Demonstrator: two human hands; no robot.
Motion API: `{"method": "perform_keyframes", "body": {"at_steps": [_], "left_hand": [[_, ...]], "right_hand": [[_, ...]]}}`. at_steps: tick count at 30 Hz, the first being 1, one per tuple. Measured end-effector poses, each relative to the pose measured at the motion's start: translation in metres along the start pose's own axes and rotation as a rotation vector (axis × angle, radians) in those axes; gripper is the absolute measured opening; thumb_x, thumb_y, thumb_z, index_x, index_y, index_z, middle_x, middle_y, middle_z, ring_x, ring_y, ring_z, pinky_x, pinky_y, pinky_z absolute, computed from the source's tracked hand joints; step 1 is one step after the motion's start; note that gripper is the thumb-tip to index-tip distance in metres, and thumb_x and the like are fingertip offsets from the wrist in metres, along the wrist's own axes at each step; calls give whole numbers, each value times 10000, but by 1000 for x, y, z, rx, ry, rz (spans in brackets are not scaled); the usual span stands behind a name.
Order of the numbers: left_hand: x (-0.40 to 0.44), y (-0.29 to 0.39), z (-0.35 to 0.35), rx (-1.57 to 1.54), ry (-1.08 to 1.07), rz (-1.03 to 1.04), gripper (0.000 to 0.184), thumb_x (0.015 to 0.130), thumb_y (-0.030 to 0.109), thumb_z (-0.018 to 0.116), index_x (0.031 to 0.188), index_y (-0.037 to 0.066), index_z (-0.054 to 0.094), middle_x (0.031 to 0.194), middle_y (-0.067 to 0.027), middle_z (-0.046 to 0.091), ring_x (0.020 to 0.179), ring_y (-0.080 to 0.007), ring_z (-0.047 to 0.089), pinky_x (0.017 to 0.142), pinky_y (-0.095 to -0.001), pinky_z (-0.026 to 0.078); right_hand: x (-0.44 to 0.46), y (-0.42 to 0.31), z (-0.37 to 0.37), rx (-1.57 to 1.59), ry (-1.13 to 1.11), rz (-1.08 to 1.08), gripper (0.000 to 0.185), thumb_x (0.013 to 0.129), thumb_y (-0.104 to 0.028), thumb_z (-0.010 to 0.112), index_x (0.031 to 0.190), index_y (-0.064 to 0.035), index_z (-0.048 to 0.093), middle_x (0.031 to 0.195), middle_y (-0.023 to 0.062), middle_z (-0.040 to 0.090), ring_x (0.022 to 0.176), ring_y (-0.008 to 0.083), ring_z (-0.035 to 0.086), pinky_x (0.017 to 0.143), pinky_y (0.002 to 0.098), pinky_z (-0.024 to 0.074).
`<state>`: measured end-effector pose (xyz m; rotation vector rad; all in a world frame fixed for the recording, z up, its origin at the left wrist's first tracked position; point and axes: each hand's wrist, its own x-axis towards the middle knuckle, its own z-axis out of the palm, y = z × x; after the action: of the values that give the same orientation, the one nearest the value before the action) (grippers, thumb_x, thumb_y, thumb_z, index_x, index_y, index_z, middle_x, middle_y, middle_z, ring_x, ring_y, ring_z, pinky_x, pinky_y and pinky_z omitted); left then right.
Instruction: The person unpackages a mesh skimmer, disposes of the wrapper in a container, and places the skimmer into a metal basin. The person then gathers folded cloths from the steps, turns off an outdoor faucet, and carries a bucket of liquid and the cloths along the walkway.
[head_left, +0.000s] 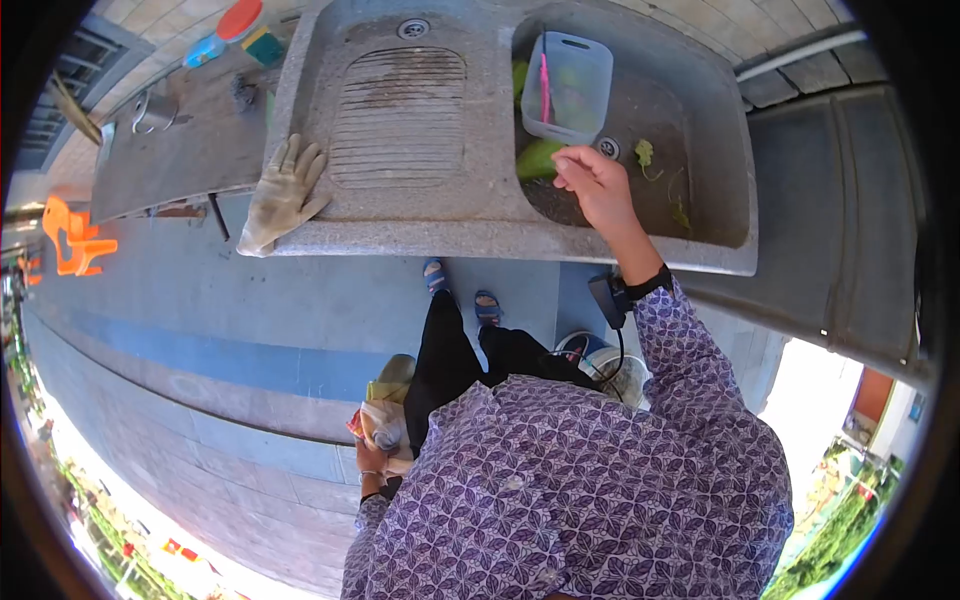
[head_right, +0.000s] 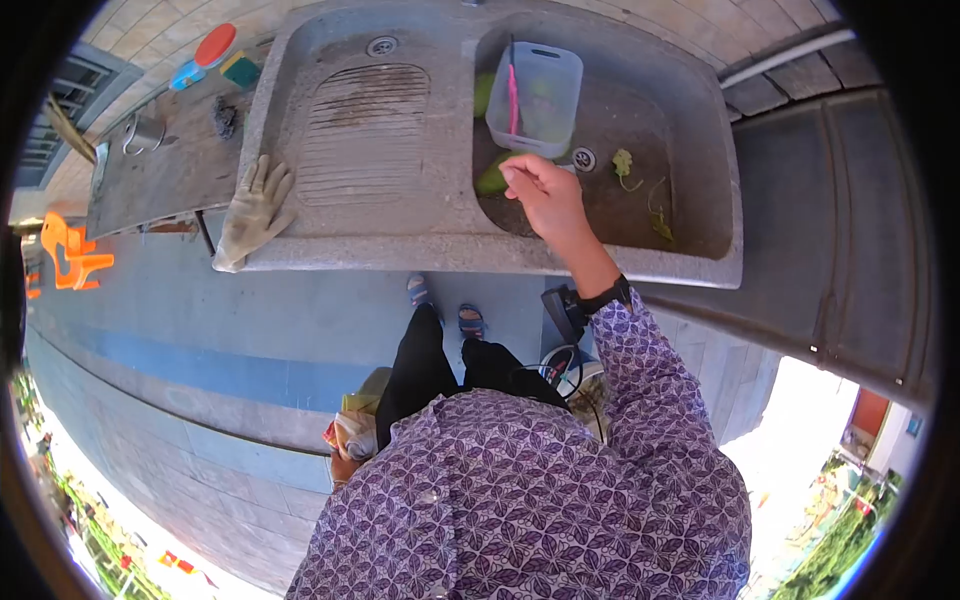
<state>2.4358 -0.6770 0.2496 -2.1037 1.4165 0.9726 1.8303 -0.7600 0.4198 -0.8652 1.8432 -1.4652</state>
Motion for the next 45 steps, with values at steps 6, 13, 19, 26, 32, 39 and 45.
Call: {"method": "perform_keyframes", "body": {"at_steps": [6, 13, 19, 26, 32, 39, 45], "left_hand": [[17, -15, -11, -8, -78, 109, 779, 401, 246, 837, 1041, 9, 461, 991, -205, 584, 966, -390, 542, 815, -424, 434], [59, 9, -60, 315, -68, 425, 700, 514, 294, 781, 1073, 15, 464, 983, -190, 589, 907, -360, 572, 768, -409, 454], [110, -28, -72, 259, 25, 556, 762, 437, 73, 828, 1093, 21, 444, 988, -111, 581, 879, -239, 567, 735, -365, 478], [111, -64, -74, 315, -142, 511, 868, 456, 113, 827, 1206, 28, 400, 1113, -116, 544, 984, -242, 539, 831, -340, 451], [120, -104, -69, 452, -77, 527, 859, 403, 97, 850, 1145, 9, 427, 1065, -105, 562, 972, -258, 537, 829, -354, 444], [72, -125, -39, 483, -104, 448, 893, 359, 163, 879, 1121, 34, 432, 1049, -96, 555, 955, -240, 539, 825, -351, 447], [59, -189, -25, 581, -7, 509, 813, 498, 291, 827, 1164, 51, 428, 1065, -141, 580, 976, -299, 562, 814, -376, 451]], "right_hand": [[-197, 57, -120, 3, 626, 207, 122, 836, -108, 563, 907, -23, 613, 685, -14, 566, 580, 54, 533, 526, 182, 413], [-450, 171, -104, -154, 943, 726, 154, 804, -143, 533, 825, -9, 606, 596, 30, 550, 461, 105, 536, 414, 224, 400], [-613, 259, 4, 108, 732, 1325, 163, 770, -193, 526, 714, -42, 553, 609, 70, 574, 484, 174, 604, 410, 280, 468], [-675, 302, 52, 391, 944, 1353, 164, 770, -214, 559, 853, -74, 581, 674, 50, 565, 547, 197, 613, 447, 299, 475], [-649, 384, 43, 582, 1064, 1209, 317, 820, -259, 562, 1023, -16, 539, 767, 91, 564, 642, 230, 602, 547, 322, 480], [-610, 522, 9, 1057, 1293, 967, 636, 837, -372, 546, 1283, -8, 274, 1239, 241, 369, 927, 345, 547, 716, 381, 481], [-594, 606, -9, 1190, 1401, 626, 437, 813, -240, 543, 1168, -14, 426, 1131, 192, 476, 969, 307, 535, 842, 424, 435]]}}
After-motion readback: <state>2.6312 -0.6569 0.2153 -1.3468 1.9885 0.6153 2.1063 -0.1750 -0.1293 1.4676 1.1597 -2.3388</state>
